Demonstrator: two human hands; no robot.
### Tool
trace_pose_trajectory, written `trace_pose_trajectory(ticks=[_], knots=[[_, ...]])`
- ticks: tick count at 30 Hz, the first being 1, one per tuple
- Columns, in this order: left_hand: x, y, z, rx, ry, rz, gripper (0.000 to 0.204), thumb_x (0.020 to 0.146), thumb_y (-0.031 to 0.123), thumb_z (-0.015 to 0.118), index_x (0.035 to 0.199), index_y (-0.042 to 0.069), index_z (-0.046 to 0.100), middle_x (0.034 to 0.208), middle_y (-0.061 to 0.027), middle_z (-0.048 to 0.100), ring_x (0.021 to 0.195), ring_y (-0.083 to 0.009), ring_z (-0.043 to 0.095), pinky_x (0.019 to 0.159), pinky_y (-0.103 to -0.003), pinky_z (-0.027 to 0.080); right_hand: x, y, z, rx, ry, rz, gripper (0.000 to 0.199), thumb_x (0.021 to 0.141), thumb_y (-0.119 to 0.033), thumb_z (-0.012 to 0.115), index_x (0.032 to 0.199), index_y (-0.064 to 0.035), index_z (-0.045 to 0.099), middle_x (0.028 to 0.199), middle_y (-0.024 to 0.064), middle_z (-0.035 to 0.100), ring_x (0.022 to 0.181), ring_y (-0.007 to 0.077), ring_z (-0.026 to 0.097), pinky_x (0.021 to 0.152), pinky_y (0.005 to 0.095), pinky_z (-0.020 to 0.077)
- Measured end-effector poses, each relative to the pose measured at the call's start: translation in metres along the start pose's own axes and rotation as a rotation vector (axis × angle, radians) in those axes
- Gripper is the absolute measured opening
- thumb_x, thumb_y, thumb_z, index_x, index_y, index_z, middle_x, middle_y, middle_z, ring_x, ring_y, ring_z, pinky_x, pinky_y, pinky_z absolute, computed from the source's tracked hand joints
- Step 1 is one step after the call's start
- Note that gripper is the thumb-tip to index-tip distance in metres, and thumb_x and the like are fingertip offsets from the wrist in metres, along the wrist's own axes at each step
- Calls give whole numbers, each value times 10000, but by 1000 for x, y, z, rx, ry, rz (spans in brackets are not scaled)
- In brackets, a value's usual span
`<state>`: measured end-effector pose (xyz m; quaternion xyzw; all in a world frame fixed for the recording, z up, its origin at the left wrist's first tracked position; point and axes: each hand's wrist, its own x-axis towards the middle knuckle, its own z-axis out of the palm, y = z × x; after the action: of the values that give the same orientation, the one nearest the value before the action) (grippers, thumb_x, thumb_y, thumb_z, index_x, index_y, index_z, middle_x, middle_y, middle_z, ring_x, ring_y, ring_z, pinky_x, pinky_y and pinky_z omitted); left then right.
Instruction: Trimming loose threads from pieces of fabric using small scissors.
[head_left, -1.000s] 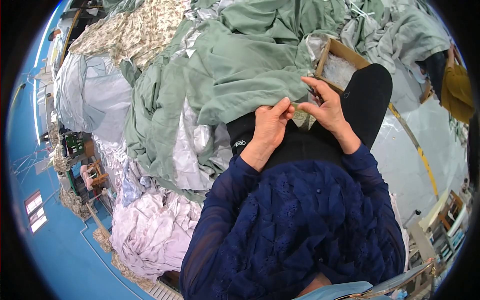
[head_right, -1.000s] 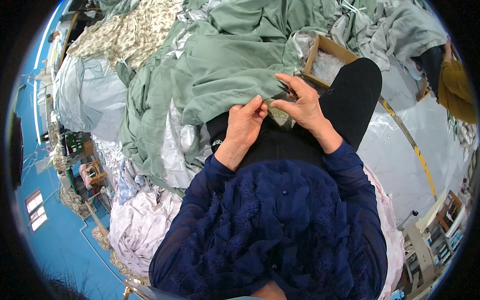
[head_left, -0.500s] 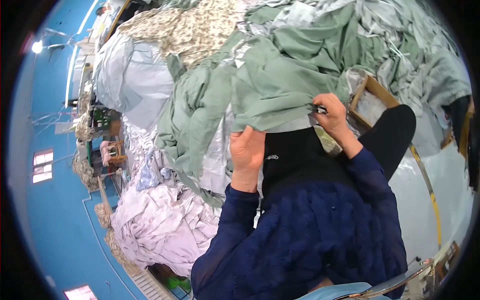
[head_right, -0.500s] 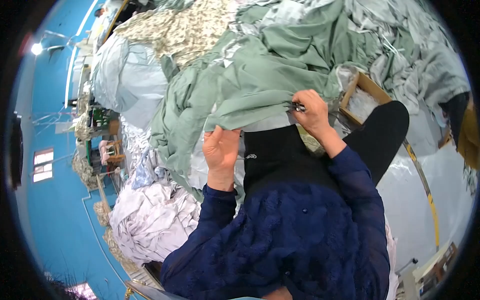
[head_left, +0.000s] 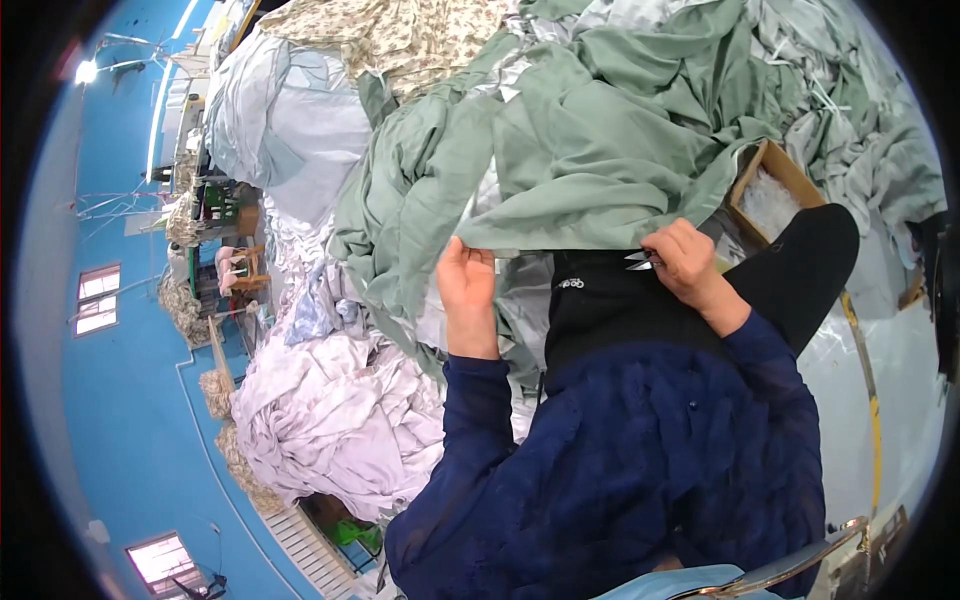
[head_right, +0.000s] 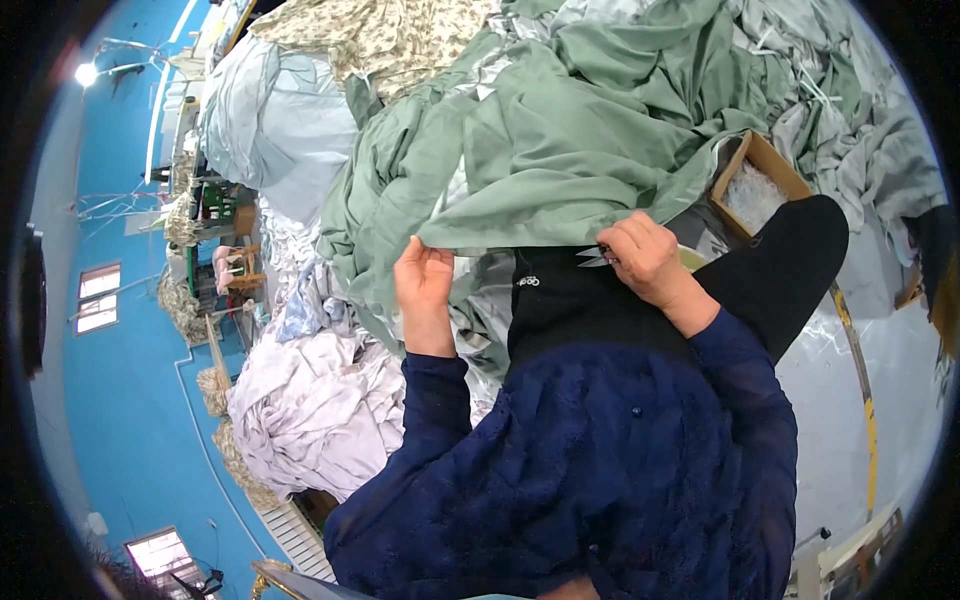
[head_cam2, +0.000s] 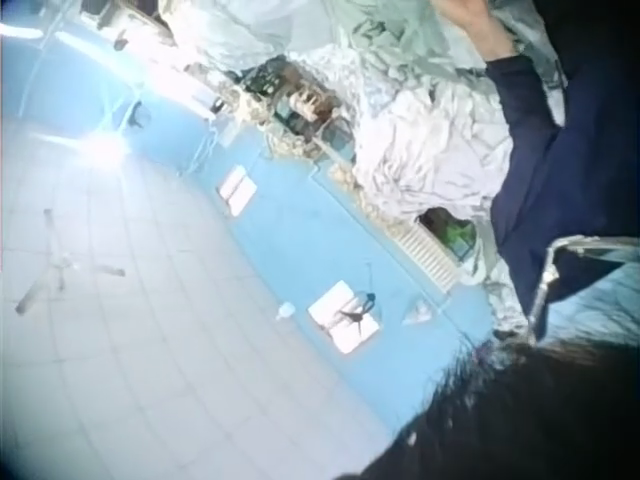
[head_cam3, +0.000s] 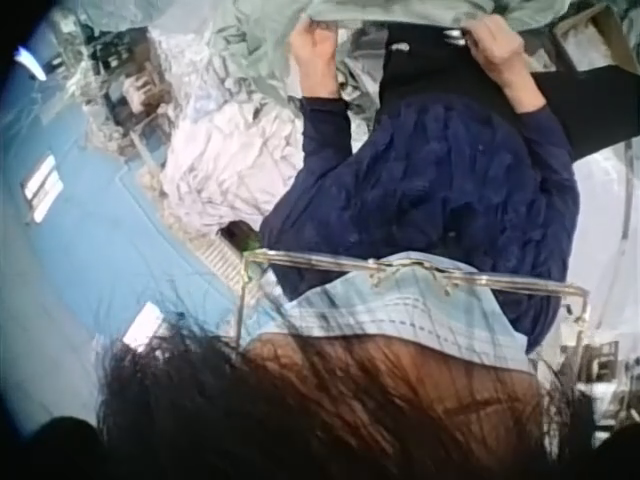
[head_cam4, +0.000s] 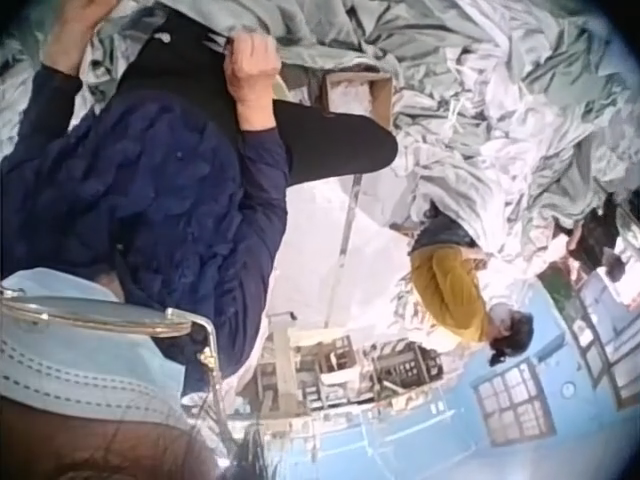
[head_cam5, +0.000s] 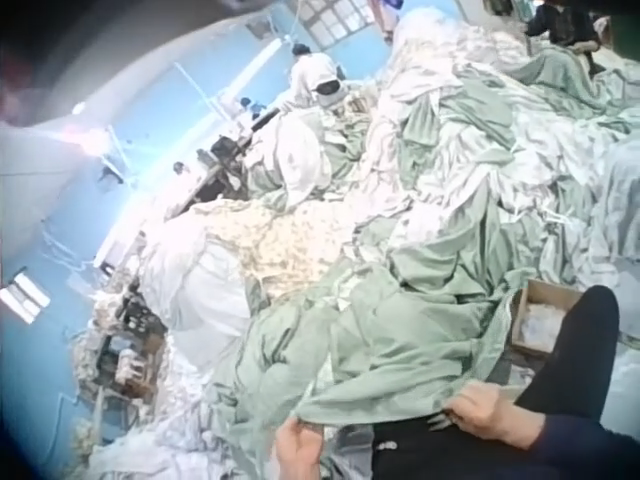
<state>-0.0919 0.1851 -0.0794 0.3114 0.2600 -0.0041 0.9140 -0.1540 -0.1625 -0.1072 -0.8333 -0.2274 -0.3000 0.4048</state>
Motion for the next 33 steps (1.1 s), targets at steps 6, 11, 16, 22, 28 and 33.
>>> trace_pose_trajectory(ticks=[6, 11, 16, 22, 28, 33], knots=[[-49, -72, 20, 843, 67, 444, 276, 862, 8, 667, 1117, 8, 561, 988, -19, 604, 925, -103, 583, 820, -252, 482, -9, 1, -5, 19, -61, 43, 333, 554, 65, 677, 865, -40, 620, 758, 92, 597, 664, 293, 579, 574, 370, 472], [-63, -97, 40, 1099, -192, 418, 202, 831, 41, 713, 1013, 4, 631, 945, -29, 601, 794, -111, 590, 743, -244, 487, -14, 6, -1, 3, 6, 66, 330, 557, 87, 669, 851, -54, 623, 754, 92, 615, 665, 297, 593, 572, 373, 480], [-64, -103, 44, 1603, -249, 581, 275, 757, 144, 790, 937, -1, 641, 800, -102, 605, 725, -191, 604, 678, -306, 496, -14, 7, -3, -7, 7, 146, 338, 540, 109, 659, 835, -53, 625, 747, 91, 625, 664, 296, 599, 568, 370, 482], [-47, -88, 31, 1595, -259, 348, 158, 788, 121, 739, 788, -11, 651, 645, -109, 623, 608, -192, 616, 597, -324, 491, -16, 9, -2, -5, 16, 165, 342, 531, 120, 655, 831, -41, 624, 759, 88, 630, 671, 293, 598, 583, 368, 483], [-46, -41, 30, 1200, -289, 46, 110, 880, 66, 655, 784, 33, 612, 635, 53, 524, 553, -24, 437, 494, -198, 337, -17, 13, -2, -14, 45, 205, 323, 538, 129, 651, 821, -25, 626, 758, 93, 625, 664, 286, 594, 579, 357, 482], [-51, -47, 33, 1375, -356, 144, 181, 818, 143, 745, 807, 12, 621, 641, 4, 582, 570, -64, 508, 524, -237, 415, -15, 11, -2, -14, 34, 221, 313, 552, 133, 644, 823, -24, 629, 754, 92, 621, 667, 274, 597, 571, 346, 479]])
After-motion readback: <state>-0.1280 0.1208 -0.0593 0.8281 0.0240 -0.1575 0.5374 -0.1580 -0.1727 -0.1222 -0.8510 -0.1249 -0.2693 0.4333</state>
